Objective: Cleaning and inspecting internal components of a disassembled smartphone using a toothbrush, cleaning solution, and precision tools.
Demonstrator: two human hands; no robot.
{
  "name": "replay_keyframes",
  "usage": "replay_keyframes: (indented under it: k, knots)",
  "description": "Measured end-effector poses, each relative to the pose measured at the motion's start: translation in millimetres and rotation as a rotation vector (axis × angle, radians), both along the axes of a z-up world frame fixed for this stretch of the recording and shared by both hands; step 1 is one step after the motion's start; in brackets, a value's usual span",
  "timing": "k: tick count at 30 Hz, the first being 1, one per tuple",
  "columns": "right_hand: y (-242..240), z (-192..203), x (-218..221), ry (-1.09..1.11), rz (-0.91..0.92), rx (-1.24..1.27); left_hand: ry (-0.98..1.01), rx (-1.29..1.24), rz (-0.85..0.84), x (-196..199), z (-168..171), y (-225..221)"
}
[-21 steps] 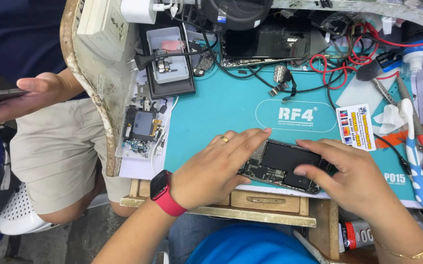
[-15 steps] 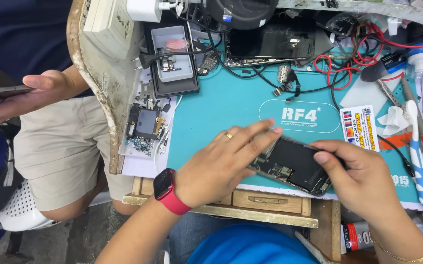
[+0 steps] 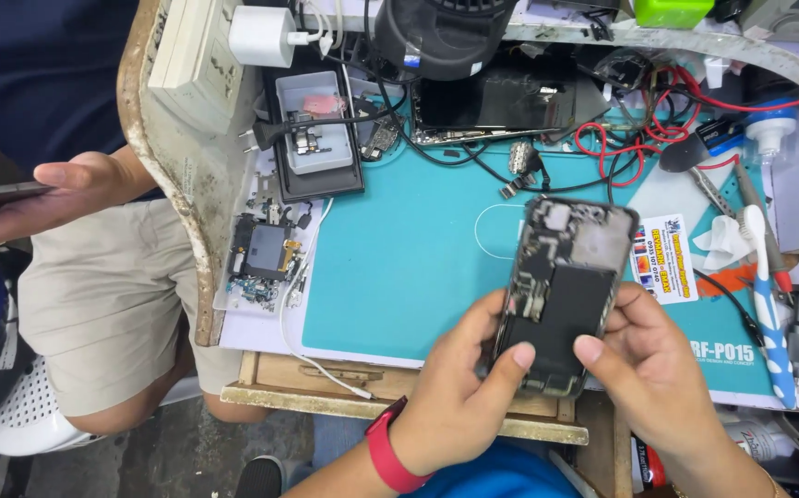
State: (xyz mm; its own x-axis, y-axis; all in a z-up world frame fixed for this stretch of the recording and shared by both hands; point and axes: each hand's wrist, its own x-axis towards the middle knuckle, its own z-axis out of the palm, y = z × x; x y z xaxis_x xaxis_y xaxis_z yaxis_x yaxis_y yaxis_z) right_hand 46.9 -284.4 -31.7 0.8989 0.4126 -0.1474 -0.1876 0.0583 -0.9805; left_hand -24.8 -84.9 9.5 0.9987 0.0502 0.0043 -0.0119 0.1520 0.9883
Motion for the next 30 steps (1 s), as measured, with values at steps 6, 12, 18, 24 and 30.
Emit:
replay_keyframes:
  k: [6, 12, 18, 24, 30]
  knots:
    - [-15.6, 0.5, -7.5, -0.107, -0.150, -0.339, -0.077, 0.129, -0.116, -9.6, 13.3, -2.4]
    - [-23.5, -6.8, -13.5, -0.172, -0.126, -0.344, -0.024, 0.133, -0.108, -16.7, 10.8, -5.2]
    - [-24.8, -3.4, -19.9, -0.172, -0.156, -0.317, 0.013, 0.080, -0.138, -20.0, 11.2, -6.9]
    - [-22.5, 2.0, -19.2, -0.175, -0.153, -0.296, 0.055, 0.038, -0.144, -18.7, 15.8, -8.1]
    - [-22.9, 0.7, -20.2, -0.159, -0.151, -0.272, 0.019, 0.077, -0.152, -18.4, 14.3, -6.8]
